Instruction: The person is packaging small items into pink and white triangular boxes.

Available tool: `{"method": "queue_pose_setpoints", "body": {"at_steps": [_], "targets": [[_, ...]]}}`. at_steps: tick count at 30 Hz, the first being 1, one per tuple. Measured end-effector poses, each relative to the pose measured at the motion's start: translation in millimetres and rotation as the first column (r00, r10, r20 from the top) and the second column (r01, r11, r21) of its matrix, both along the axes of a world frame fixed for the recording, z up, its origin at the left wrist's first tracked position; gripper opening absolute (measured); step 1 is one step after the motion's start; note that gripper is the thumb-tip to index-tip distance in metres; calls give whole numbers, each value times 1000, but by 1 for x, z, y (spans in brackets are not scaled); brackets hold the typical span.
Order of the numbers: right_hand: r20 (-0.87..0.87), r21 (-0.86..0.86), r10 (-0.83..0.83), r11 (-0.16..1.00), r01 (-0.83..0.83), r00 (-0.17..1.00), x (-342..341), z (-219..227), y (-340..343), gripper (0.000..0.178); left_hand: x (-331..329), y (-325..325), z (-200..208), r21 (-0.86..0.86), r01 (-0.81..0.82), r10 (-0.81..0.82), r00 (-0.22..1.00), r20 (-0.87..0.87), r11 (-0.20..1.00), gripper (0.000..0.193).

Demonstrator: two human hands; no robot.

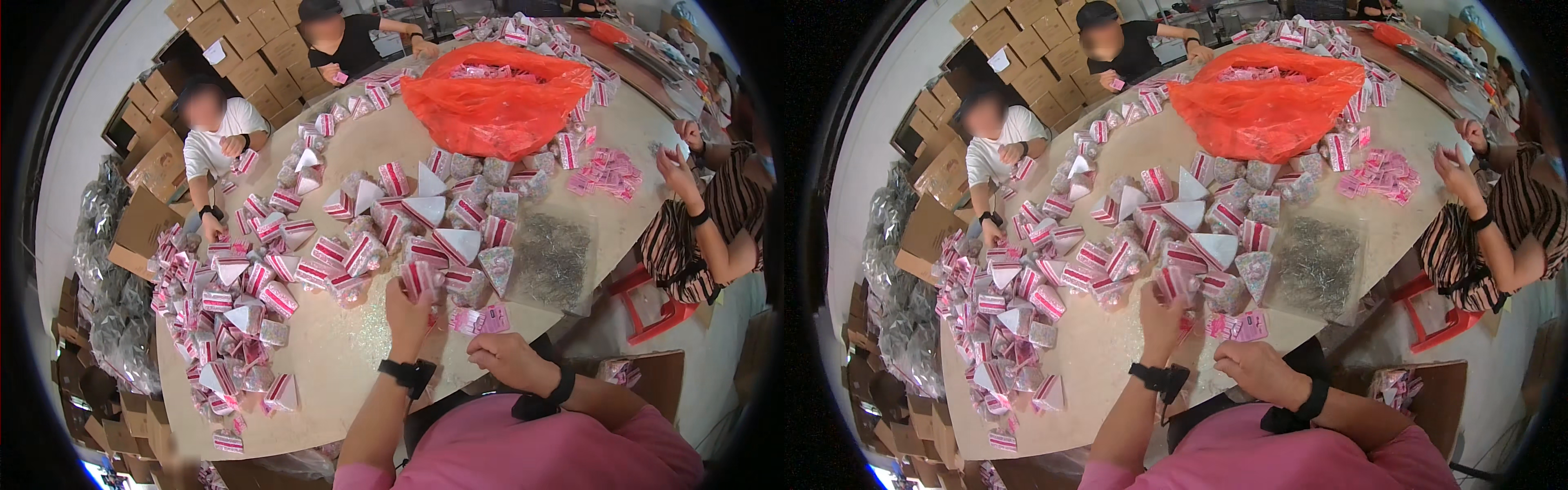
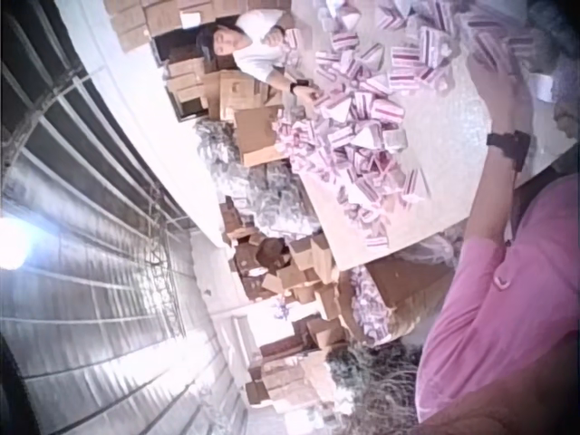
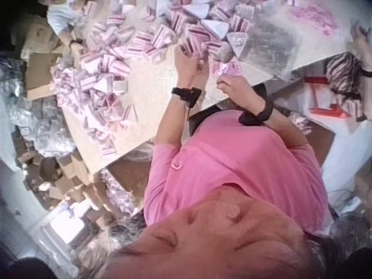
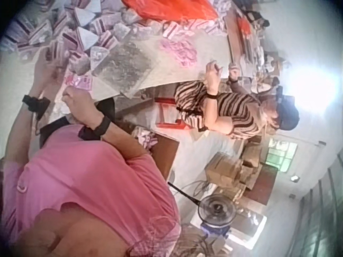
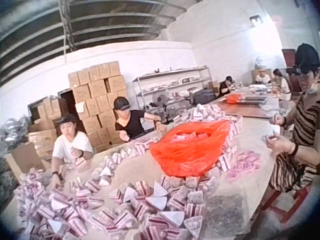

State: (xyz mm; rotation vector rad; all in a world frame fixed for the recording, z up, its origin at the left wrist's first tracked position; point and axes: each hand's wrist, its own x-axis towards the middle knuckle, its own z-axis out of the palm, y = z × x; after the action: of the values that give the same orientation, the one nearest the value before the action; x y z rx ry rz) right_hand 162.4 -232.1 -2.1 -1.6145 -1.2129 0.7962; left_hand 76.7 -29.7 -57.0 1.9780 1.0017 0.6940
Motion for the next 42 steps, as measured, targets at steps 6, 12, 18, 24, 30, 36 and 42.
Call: {"method": "queue_pose_setpoints", "body": {"at_steps": [6, 12, 18, 24, 30, 36, 42], "targets": [[-166, -79, -47, 996, 34, 985, 1, 11, 18, 15, -23, -16, 25, -147, -89, 115, 976, 184, 985, 59], [-74, -36, 5, 999, -8, 997, -8, -7, 28, 17, 9, -30, 14, 278, -81, 59, 995, 86, 957, 75], [-230, -146, -70, 989, 36, 971, -10, 3, 22, 17, 14, -19, 4, 271, 47, -13, 992, -129, 962, 70], [-344, -96, -101, 993, 72, 933, -5, -3, 21, 15, -20, 3, 2, -346, 69, 68, 928, 367, 936, 55], [-474, -62, -34, 998, 5, 880, 0, 25, 37, 11, -87, -16, 29, -560, 774, 527, 358, 771, 294, 48], [-511, -6, 71, 996, -87, 857, -12, 56, 50, 12, -108, -38, 27, -509, 811, 453, 353, 819, 287, 58], [-419, 88, 170, 985, -146, 892, -27, 63, 56, 15, -109, -61, 25, -608, 680, 393, 470, 791, 409, 80]]}}
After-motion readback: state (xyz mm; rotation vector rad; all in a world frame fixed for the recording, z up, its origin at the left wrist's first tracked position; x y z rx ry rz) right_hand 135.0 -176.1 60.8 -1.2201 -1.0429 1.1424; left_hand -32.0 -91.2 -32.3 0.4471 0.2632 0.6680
